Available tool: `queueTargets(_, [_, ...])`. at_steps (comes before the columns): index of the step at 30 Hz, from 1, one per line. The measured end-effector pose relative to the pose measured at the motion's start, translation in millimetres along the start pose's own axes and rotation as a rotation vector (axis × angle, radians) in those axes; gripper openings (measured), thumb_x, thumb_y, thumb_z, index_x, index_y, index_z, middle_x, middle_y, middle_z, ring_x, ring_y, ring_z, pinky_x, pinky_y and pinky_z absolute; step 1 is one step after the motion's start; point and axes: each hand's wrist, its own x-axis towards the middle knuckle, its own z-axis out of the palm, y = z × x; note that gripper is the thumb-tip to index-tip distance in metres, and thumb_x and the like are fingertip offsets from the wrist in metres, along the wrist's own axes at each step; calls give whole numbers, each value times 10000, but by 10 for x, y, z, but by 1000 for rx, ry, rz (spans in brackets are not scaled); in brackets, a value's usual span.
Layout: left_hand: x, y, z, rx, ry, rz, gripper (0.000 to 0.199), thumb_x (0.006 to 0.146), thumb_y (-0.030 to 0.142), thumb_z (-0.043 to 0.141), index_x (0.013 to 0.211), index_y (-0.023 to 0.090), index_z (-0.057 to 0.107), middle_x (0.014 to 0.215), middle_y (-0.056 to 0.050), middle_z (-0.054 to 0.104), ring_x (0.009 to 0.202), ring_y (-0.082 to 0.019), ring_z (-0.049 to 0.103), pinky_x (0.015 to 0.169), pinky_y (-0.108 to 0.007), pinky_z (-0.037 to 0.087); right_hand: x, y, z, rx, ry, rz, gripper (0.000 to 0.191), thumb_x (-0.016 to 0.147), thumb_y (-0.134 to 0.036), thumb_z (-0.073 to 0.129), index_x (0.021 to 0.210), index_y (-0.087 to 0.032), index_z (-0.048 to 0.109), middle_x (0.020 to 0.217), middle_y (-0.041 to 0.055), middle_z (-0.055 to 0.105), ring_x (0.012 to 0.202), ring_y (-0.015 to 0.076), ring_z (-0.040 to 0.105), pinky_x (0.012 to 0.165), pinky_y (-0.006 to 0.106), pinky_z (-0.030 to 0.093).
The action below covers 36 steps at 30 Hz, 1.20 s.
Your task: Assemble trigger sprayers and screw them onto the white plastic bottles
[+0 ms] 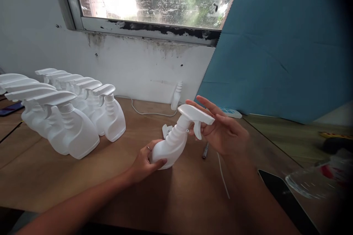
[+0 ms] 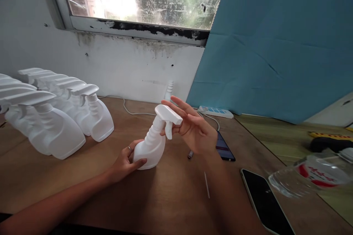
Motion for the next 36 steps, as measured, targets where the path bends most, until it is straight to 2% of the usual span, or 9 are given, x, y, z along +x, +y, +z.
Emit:
queueTargets(5, [3,-38,17,-74,-17,-14,519,833,386,670,1289,228,481,1168,-57,598,1040,-217,566,866,-298,490,104,128,23,-77,-37,19,617,814,-276,651,1395,-352,456,1455,74,473,619,147,632,463,297,503])
queueTargets(10, [3,-68,35,-89,-31,-19,525,822,375,679,1286,227,481,1112,-48,601,970,-197,560,790,-265,488,204,183,57,-158,-80,20,585,843,-288,676,1392,-318,475,1358,97,561,544,83,534,452,256,462])
queueTargets(14, [3,-76,27,-82,-33,-20,526,819,373,680,1285,227,484,1117,-52,600,957,-199,559,774,-270,486,252,196,78,-199,-106,-51,446,834,-299,696,1264,-278,582,1350,94,559,848,176,630,635,290,539])
queueTargets(17, [5,-86,26,-65,-22,-17,525,823,376,676,1284,222,479,1138,-60,597,986,-211,559,795,-284,490,265,212,97,-174,-145,-104,455,793,-270,740,1207,-302,554,1327,81,570,1012,243,637,732,349,560])
queueTargets(24, [11,-79,37,8,-9,-10,540,813,395,678,1279,213,476,1148,-67,599,978,-218,567,794,-293,496,251,218,172,-132,-86,-66,736,708,-281,815,1335,-336,432,1061,35,629,861,188,640,723,340,559])
queueTargets(26, [7,-73,38,27,-13,-18,547,814,413,672,1282,212,472,1125,-65,606,947,-215,576,778,-297,501,247,239,206,-166,-46,-22,685,698,-290,821,1305,-293,502,969,21,621,831,162,616,710,296,542])
queueTargets(28, [0,-70,32,39,-24,-26,545,825,427,655,1288,214,464,1095,-64,614,924,-215,587,774,-308,507,245,292,242,-170,-11,11,493,703,-294,815,1149,-247,610,900,12,614,798,145,603,685,267,526])
queueTargets(32, [12,16,-23,113,36,140,563,822,473,649,1290,227,453,1210,-106,567,1050,-259,563,907,-389,474,232,442,325,-65,64,2,335,688,-313,818,914,-214,592,841,10,622,780,161,614,647,278,523])
queueTargets(36, [158,442,-140,110,216,464,624,846,569,580,1349,252,391,1309,-136,481,1162,-277,505,952,-402,443,210,506,414,30,66,-6,379,724,-335,791,963,-226,518,837,15,663,754,187,662,650,325,547])
